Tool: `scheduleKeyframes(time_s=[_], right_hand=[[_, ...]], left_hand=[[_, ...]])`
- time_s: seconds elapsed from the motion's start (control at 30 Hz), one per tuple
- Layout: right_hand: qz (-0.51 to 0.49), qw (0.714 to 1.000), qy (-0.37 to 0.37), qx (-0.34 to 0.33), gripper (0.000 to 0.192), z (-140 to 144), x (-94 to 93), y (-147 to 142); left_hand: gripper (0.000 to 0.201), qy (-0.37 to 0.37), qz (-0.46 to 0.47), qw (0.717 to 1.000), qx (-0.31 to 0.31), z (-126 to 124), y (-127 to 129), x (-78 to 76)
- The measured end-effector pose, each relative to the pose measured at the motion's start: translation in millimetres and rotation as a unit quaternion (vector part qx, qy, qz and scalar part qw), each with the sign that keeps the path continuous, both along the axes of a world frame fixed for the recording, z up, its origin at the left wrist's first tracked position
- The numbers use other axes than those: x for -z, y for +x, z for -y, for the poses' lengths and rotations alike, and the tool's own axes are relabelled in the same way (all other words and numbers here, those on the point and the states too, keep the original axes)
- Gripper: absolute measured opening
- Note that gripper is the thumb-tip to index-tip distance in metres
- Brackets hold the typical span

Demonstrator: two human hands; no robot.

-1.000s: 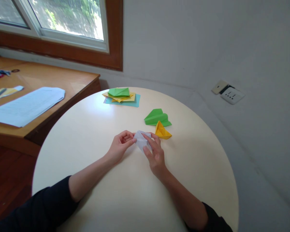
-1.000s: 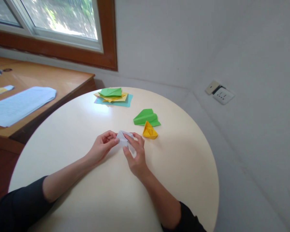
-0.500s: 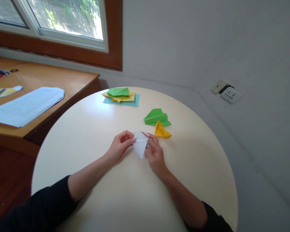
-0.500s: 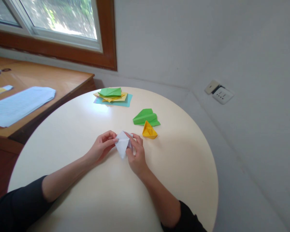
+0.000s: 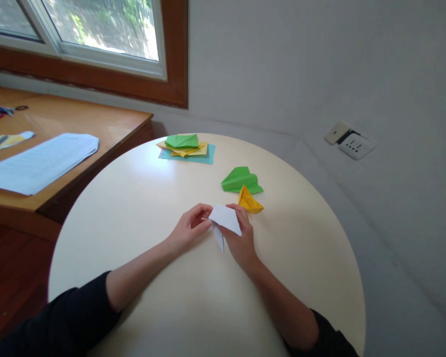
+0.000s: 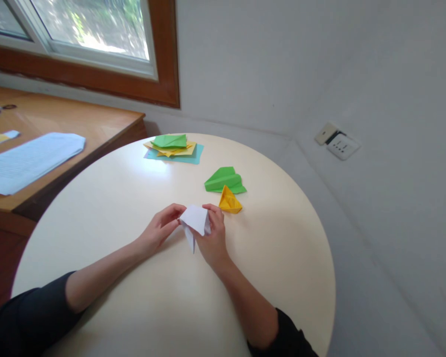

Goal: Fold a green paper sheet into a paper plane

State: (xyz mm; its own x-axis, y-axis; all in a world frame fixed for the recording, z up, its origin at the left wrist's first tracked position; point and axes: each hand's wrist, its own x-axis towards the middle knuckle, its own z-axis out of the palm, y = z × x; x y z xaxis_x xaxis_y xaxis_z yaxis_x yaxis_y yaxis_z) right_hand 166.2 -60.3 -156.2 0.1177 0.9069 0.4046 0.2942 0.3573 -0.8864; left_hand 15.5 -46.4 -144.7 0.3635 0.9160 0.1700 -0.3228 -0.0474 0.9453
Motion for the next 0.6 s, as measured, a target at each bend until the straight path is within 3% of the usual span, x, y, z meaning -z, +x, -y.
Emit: scheduleKeyframes(time_s=[0.2, 0.6], right_hand=[[-0.026, 0.999, -0.044, -0.002, 0.021, 0, 2.5, -2], [0.028, 0.999, -0.023, -0.021, 0.020, 1, -0.4, -2]], left_hand=[[0.036, 0.005, -0.046, 0.999, -0.002, 3, 4, -4.3], [0.032, -0.042, -0.052, 0.997, -0.049, 3, 2, -11.3]])
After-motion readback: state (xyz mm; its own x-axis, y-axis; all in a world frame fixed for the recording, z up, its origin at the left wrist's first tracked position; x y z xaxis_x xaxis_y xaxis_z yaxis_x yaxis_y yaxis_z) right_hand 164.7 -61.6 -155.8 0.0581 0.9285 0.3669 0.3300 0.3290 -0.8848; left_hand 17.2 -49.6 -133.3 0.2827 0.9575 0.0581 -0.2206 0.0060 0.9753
